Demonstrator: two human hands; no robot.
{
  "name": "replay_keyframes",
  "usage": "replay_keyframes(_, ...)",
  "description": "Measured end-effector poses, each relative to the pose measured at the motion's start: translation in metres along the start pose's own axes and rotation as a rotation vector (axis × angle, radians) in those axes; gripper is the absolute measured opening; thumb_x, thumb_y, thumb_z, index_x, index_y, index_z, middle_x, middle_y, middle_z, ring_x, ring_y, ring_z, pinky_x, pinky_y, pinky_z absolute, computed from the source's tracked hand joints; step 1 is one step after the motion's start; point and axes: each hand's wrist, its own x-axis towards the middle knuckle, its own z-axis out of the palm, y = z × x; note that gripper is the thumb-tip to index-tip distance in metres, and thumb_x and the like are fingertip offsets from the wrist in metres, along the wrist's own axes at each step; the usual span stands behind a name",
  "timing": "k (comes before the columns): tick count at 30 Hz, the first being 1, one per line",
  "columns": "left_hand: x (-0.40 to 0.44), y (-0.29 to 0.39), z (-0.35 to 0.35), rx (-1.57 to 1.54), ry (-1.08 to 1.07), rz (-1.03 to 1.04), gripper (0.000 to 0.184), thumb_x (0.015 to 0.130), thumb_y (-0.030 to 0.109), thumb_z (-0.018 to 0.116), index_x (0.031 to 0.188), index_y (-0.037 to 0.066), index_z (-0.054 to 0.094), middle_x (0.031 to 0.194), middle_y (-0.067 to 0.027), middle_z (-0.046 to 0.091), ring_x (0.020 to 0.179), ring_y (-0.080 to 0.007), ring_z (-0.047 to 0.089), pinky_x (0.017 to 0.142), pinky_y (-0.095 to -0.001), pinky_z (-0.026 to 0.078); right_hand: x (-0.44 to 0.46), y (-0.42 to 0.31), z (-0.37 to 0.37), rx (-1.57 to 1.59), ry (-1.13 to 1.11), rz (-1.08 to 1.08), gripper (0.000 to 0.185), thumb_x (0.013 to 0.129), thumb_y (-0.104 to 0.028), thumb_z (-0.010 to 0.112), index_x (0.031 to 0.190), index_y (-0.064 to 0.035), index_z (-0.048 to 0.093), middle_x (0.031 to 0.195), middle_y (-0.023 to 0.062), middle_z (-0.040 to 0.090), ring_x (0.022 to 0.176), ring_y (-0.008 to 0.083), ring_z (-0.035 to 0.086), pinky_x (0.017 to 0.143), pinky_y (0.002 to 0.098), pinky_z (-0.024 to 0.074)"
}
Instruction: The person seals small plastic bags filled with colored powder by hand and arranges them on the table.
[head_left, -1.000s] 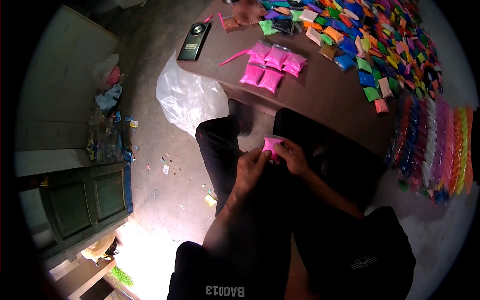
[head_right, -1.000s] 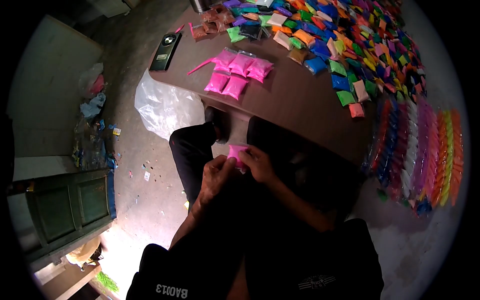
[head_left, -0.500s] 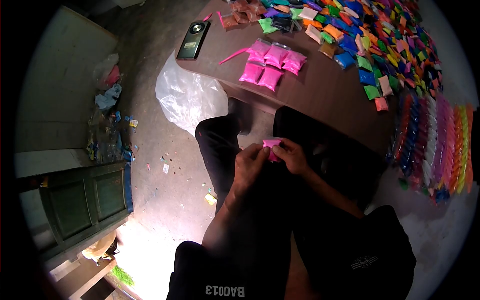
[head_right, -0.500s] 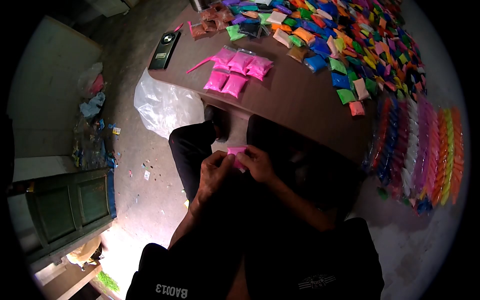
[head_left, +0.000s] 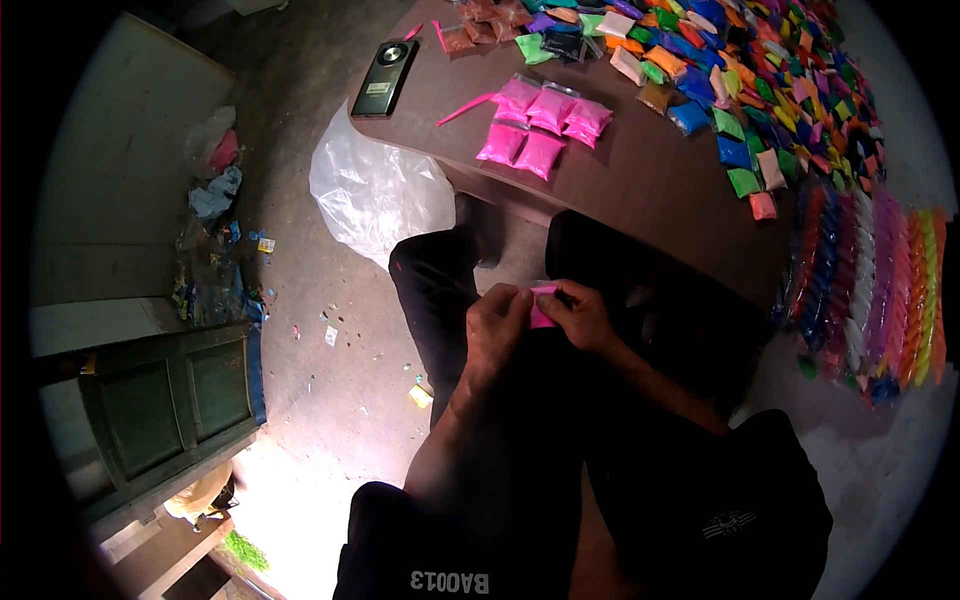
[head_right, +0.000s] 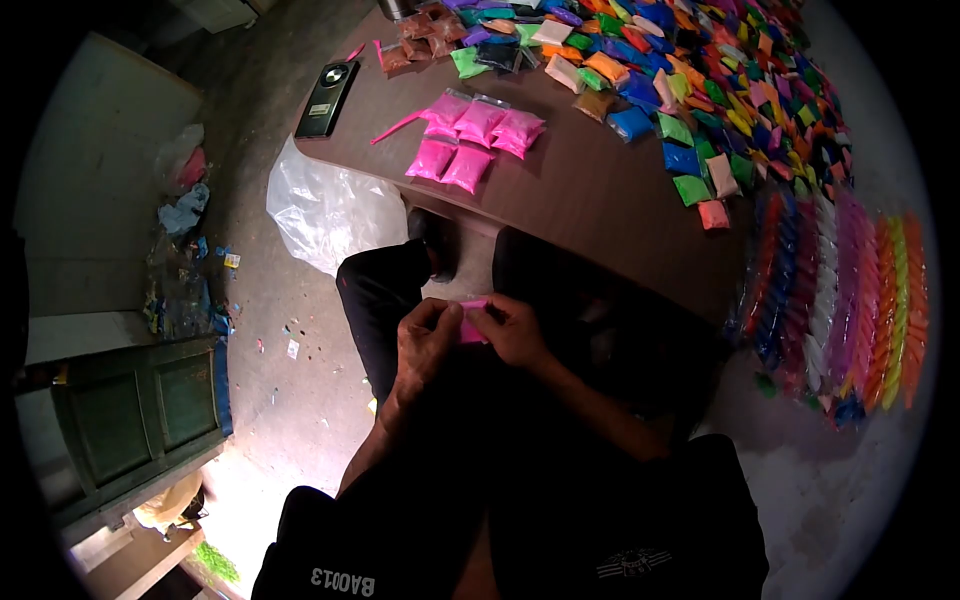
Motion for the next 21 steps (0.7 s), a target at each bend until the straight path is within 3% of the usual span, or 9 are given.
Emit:
replay_keyframes(5, 0.0, -0.009, 0.001, 0.015, 0.031, 0.059, 0.021, 0.098, 0.019, 0.07, 0.099, -0.002, 0.071, 0.086, -0.0029, 0.071, 0.081, -0.0071, 0.063, 0.074, -0.0227, 0.051, 0.003, 0.002, 0.005, 0.196, 0.093, 0.053, 0.012, 0.101, -0.011, 0.064, 0.105, -0.0012, 0.069, 0.083, -0.0006, 0.065, 0.07, 0.0057, 0.058, 0.065, 0.0234, 0.0479)
replay_keyframes(11, -0.005, 0.003, 0.005, -0.253, -0.063, -0.121, 0.018, 0.099, 0.016, 0.069, 0.103, -0.001, 0.071, 0.09, -0.0028, 0.072, 0.082, -0.0066, 0.063, 0.075, -0.0216, 0.051, 0.003, 0.01, -0.003, 0.114, 0.042, -0.017, 0.011, 0.101, -0.011, 0.063, 0.102, -0.0015, 0.068, 0.081, -0.0004, 0.065, 0.069, 0.0056, 0.058, 0.063, 0.0225, 0.0477)
replay_keyframes(16, -0.004, -0.003, 0.003, -0.079, -0.077, -0.004, 0.018, 0.099, 0.016, 0.07, 0.104, -0.001, 0.07, 0.09, -0.0023, 0.071, 0.081, -0.0066, 0.062, 0.075, -0.0215, 0.05, 0.002, 0.005, -0.003, 0.016, 0.026, -0.022, 0.011, 0.101, -0.012, 0.064, 0.103, -0.0018, 0.068, 0.081, -0.0005, 0.065, 0.07, 0.0053, 0.058, 0.064, 0.0221, 0.0475)
replay_keyframes(21, 0.0, -0.019, 0.006, -0.166, 0.022, 0.054, 0.018, 0.099, 0.017, 0.07, 0.103, -0.001, 0.069, 0.088, -0.0012, 0.07, 0.079, -0.0061, 0.06, 0.073, -0.0212, 0.05, 0.003, 0.004, 0.002, 0.12, -0.015, 0.02, 0.018, 0.1, -0.013, 0.066, 0.113, -0.001, 0.066, 0.092, 0.0017, 0.067, 0.08, 0.0071, 0.061, 0.073, 0.0236, 0.0508)
